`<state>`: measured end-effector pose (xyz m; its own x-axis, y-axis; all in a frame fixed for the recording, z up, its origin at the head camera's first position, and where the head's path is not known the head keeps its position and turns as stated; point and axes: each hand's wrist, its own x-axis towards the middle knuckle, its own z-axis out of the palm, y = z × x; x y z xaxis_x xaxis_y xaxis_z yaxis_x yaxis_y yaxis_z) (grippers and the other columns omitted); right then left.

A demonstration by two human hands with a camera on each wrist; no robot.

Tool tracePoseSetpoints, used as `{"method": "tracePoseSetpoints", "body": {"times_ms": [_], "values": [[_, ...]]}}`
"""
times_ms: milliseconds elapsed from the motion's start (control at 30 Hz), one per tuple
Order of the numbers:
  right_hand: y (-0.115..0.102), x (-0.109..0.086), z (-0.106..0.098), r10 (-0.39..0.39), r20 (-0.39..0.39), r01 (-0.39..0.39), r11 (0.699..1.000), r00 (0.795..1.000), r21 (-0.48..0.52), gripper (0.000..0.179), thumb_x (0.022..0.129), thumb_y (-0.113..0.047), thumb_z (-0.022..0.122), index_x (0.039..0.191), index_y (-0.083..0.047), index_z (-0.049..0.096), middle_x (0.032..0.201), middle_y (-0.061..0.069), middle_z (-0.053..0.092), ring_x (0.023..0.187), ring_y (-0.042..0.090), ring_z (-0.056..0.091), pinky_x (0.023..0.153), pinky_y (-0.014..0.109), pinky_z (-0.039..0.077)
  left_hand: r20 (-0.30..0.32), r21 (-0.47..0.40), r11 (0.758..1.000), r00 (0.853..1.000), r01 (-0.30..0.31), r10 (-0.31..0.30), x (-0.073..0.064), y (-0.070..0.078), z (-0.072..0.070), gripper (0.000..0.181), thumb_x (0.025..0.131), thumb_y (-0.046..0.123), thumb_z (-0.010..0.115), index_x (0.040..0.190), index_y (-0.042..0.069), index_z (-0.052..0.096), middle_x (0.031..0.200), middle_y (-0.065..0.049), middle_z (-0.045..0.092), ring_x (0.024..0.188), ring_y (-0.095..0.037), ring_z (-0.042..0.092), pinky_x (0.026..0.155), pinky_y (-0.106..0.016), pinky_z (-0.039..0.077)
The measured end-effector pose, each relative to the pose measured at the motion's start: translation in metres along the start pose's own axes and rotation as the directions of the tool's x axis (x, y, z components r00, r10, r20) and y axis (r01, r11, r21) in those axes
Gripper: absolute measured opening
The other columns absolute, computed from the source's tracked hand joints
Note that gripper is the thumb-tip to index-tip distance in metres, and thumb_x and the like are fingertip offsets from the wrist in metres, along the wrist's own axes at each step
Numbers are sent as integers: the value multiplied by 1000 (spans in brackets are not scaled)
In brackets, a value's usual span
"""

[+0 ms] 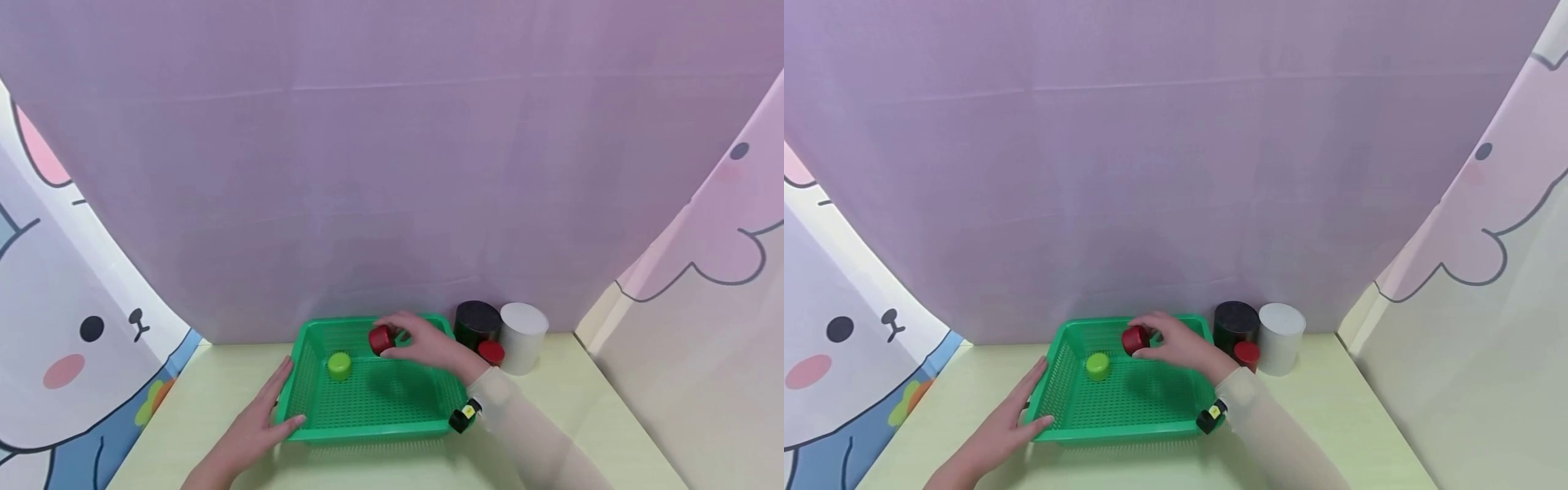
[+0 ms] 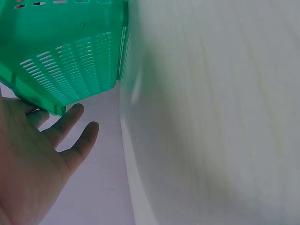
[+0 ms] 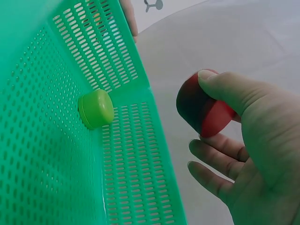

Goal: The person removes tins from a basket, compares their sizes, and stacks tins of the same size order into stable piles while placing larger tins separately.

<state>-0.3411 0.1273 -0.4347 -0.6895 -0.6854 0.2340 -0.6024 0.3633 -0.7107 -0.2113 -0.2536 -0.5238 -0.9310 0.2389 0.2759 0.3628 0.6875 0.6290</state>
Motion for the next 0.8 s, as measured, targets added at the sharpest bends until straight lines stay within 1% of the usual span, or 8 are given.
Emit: {"method": "tracePoseSetpoints", "body": {"times_ms": [167, 333, 367, 533, 667, 733, 800], "values": [[-1, -19, -4, 12, -12, -12, 1000, 1000, -13, 63, 106, -31, 79, 164, -26, 56, 139, 1, 60, 121, 18, 63, 104, 52, 59, -1, -2, 1000, 1000, -2, 2, 0, 3, -1, 100, 103, 40, 80, 178, 14, 20, 184, -15, 19, 160, -53, 32, 112, -78, 43], [-1, -34, -6, 25, -42, -26, 999, 999, -32, 67, 108, -31, 77, 168, -29, 50, 139, -4, 57, 123, 17, 60, 102, 41, 59, -6, 4, 1000, 1000, -11, 11, 0, 5, -2, 100, 102, 40, 80, 178, 14, 21, 184, -15, 20, 159, -53, 34, 110, -77, 45], [-1, -37, -7, 31, -52, -33, 999, 998, -30, 67, 108, -30, 77, 168, -29, 50, 138, -5, 56, 123, 17, 59, 102, 41, 59, -5, 3, 1000, 1000, -10, 10, -1, 5, -2, 100, 102, 40, 81, 178, 14, 21, 184, -15, 20, 159, -53, 34, 110, -77, 45], [-6, -50, -8, 56, -124, -63, 996, 991, -55, 67, 107, -23, 77, 168, -28, 50, 134, -6, 56, 117, 16, 56, 94, 40, 59, 1, -2, 1000, 1000, 3, -3, -1, 3, -1, 100, 102, 40, 80, 179, 15, 20, 184, -14, 19, 160, -52, 31, 113, -77, 43], [-6, -59, -9, 60, -185, -76, 994, 981, -79, 68, 108, -19, 76, 169, -27, 48, 133, -4, 55, 111, 16, 56, 81, 36, 55, 0, 13, 1000, 1000, -9, 9, 0, 5, -1, 100, 103, 39, 80, 178, 13, 20, 183, -16, 20, 159, -50, 34, 112, -73, 46], [-4, -64, -10, 61, -211, -80, 993, 976, -83, 69, 108, -17, 75, 170, -26, 47, 133, -3, 55, 110, 16, 55, 77, 35, 53, -2, 19, 1000, 1000, -13, 13, 0, 6, -2, 100, 102, 39, 81, 178, 12, 20, 183, -17, 21, 159, -50, 35, 112, -72, 47], [-3, -68, -10, 58, -233, -78, 994, 971, -78, 69, 108, -15, 75, 170, -24, 46, 134, -2, 55, 111, 17, 54, 77, 35, 53, -2, 18, 1000, 1000, -16, 16, 0, 7, -3, 101, 103, 38, 81, 178, 11, 20, 183, -17, 20, 159, -50, 35, 112, -71, 47]]}}
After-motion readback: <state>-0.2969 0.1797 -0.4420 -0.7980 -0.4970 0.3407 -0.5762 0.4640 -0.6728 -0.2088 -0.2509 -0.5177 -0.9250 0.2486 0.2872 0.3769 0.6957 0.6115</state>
